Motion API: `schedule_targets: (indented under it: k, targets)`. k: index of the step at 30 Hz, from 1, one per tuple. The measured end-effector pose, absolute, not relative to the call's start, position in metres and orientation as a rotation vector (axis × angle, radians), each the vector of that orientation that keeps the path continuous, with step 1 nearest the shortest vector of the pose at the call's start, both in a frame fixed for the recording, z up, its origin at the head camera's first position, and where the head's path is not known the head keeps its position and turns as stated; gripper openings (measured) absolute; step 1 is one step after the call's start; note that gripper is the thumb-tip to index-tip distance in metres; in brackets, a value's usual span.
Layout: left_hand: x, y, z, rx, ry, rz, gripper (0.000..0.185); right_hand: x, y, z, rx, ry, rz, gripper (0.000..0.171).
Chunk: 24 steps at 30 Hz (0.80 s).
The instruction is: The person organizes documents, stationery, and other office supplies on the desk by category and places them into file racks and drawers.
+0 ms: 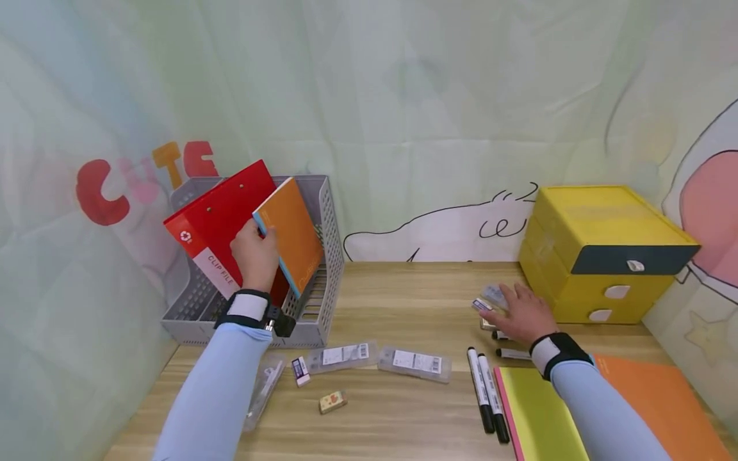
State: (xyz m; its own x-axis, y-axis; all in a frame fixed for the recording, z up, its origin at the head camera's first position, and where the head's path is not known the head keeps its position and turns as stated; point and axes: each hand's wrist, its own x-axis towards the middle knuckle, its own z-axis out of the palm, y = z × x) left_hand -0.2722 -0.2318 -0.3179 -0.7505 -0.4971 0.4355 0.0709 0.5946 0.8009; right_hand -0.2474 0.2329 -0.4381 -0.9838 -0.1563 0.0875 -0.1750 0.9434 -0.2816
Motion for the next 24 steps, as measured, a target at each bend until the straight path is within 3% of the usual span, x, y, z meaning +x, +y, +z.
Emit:
schedule_targets:
  k: [5, 12, 24]
  targets:
    - [-0.288, -0.224, -0.343, 0.353, -2.087, -1.096, 0.028, -0.246, 0.235, -0.44, 0.244, -3.039, 0.439, 0.091]
    - [-0.295, -0.218, -0.379, 0.505, -2.339, -0.97, 0.036, -0.246, 0.239, -0.441, 0.228, -3.048, 0.435, 0.09]
    - [-0.299, -0.226, -0.381, 0.496, -2.385, -0.907, 0.038, -0.245, 0.242, -0.438, 0.218, -3.073, 0.414, 0.089]
